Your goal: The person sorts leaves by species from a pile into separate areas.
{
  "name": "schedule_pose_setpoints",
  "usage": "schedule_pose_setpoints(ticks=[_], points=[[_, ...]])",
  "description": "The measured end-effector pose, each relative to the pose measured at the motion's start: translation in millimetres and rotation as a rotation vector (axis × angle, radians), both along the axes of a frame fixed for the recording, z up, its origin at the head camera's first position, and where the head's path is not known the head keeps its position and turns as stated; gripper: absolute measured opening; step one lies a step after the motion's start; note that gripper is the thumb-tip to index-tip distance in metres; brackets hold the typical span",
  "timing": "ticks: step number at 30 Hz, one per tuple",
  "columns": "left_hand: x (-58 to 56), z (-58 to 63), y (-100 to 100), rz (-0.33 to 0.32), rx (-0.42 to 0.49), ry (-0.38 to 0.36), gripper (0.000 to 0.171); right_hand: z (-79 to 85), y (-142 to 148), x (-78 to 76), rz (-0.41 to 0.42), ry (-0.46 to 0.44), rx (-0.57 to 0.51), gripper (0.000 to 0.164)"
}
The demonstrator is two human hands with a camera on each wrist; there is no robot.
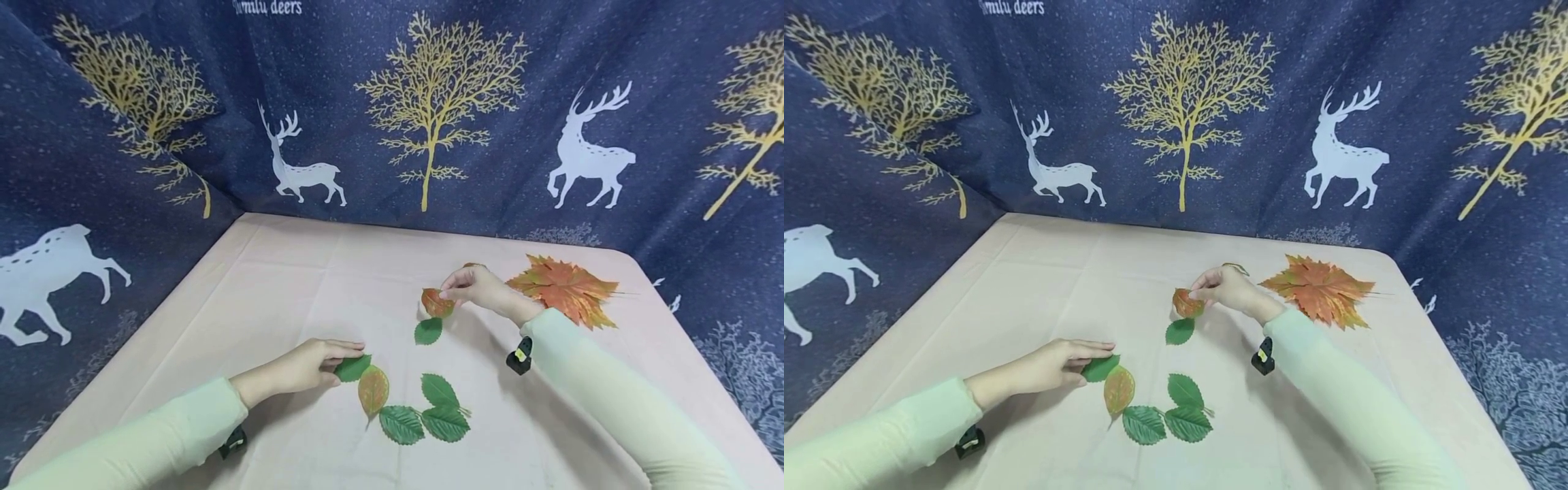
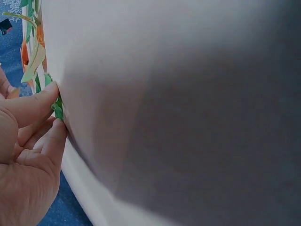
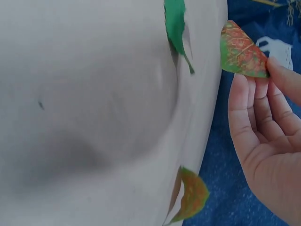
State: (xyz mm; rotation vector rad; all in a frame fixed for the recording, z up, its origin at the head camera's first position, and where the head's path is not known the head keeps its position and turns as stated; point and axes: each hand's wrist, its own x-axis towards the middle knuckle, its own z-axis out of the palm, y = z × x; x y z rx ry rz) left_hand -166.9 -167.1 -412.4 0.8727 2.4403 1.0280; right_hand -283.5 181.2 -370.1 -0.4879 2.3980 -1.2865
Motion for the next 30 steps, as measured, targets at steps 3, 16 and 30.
schedule_pose_setpoints(ticks=[3,16,30], points=[[-0.5,-1.4,-0.6,-0.002,0.0,0.007,0.057,0.6,4.0,-6.3,-0.058,-0.004,-0.014,0.023],[0.0,-1.0,0.5,-0.004,0.001,0.013,0.056,-0.6,9.0,-28.4,-0.211,-0.006,-0.062,0.024],[-0.5,-1.8,-0.7,0.011,-0.001,-0.032,0.057,-5.4,12.6,-59.5,-0.35,0.074,-0.046,0.024]])
